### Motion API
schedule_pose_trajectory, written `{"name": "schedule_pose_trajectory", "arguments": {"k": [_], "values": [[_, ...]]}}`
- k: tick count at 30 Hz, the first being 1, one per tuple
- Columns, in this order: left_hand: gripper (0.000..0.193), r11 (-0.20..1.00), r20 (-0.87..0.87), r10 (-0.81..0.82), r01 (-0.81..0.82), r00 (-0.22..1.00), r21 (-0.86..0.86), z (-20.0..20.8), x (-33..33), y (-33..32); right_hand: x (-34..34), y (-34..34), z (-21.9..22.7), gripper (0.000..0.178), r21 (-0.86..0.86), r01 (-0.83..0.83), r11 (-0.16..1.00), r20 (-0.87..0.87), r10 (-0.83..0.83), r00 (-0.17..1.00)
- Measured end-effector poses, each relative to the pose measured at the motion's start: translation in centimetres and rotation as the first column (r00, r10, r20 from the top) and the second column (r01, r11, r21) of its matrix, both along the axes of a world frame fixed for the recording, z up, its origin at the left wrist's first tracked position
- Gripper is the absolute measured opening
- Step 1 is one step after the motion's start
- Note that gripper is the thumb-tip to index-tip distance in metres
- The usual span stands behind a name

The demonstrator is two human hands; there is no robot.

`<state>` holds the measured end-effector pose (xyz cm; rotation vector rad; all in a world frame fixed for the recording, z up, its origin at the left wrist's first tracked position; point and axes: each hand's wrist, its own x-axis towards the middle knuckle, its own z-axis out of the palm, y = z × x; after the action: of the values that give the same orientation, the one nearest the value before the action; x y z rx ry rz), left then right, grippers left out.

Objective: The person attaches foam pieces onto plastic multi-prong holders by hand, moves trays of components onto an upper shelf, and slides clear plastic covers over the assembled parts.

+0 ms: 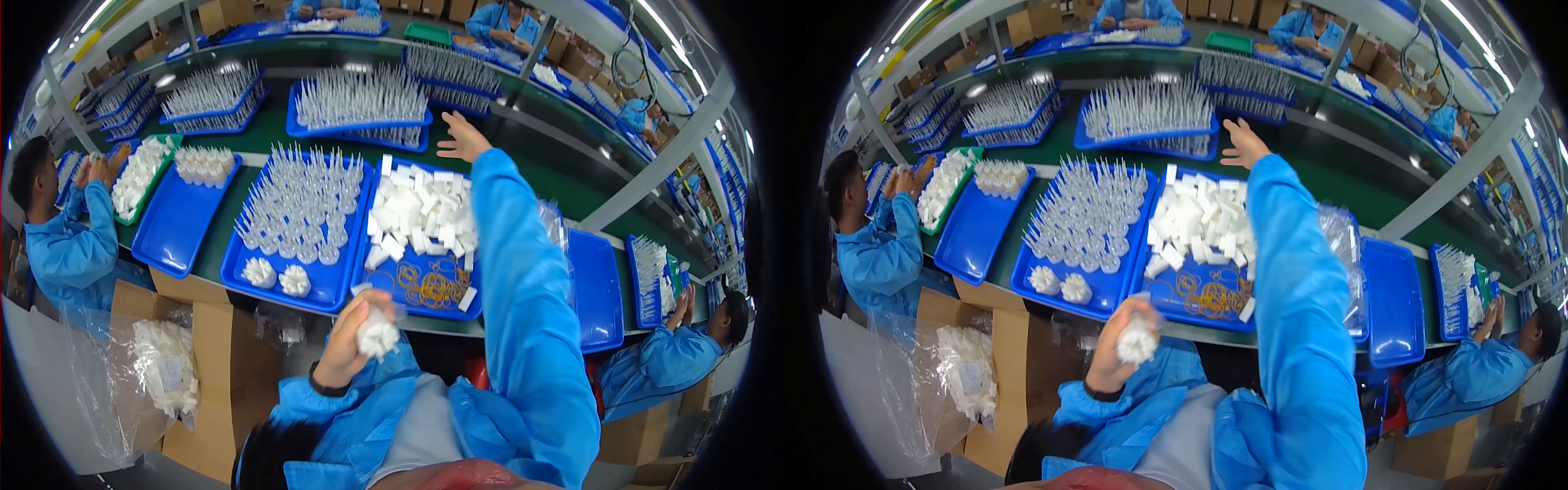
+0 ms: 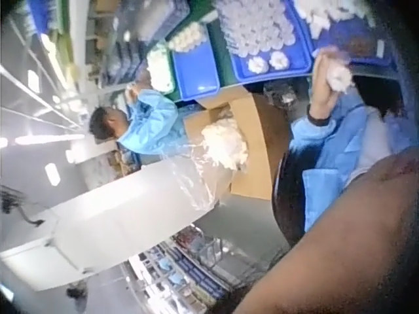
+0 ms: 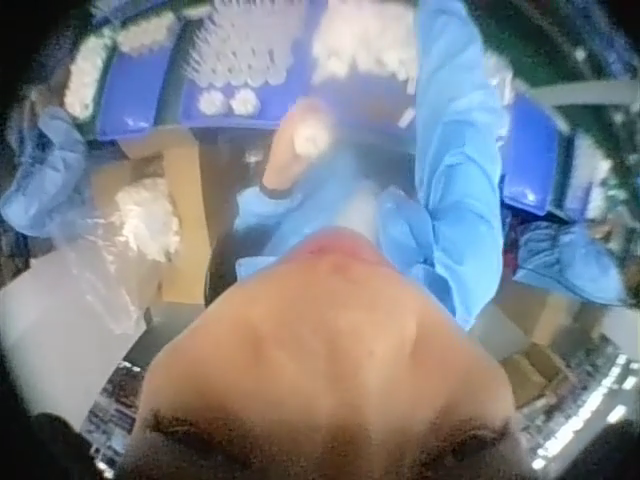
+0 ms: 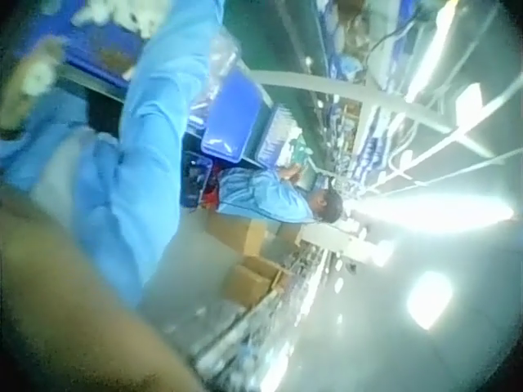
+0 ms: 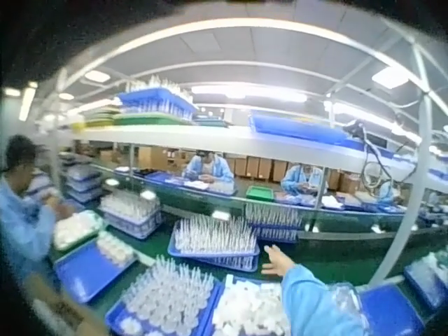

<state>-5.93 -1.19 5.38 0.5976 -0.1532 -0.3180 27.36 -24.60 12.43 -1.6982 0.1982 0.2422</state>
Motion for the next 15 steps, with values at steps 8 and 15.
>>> {"name": "schedule_pose_trajectory", "arguments": {"k": [8,15], "values": [[0.029,0.776,0.125,0.611,-0.623,0.781,0.097,3.0,-4.6,13.2,9.9,1.8,-7.8,0.039,0.263,0.146,0.954,0.058,-0.166,0.984],[0.029,0.775,0.103,0.600,-0.608,0.793,0.171,1.4,-3.4,15.1,8.7,2.3,-6.2,0.037,0.264,0.256,0.930,0.148,-0.301,0.942]]}}
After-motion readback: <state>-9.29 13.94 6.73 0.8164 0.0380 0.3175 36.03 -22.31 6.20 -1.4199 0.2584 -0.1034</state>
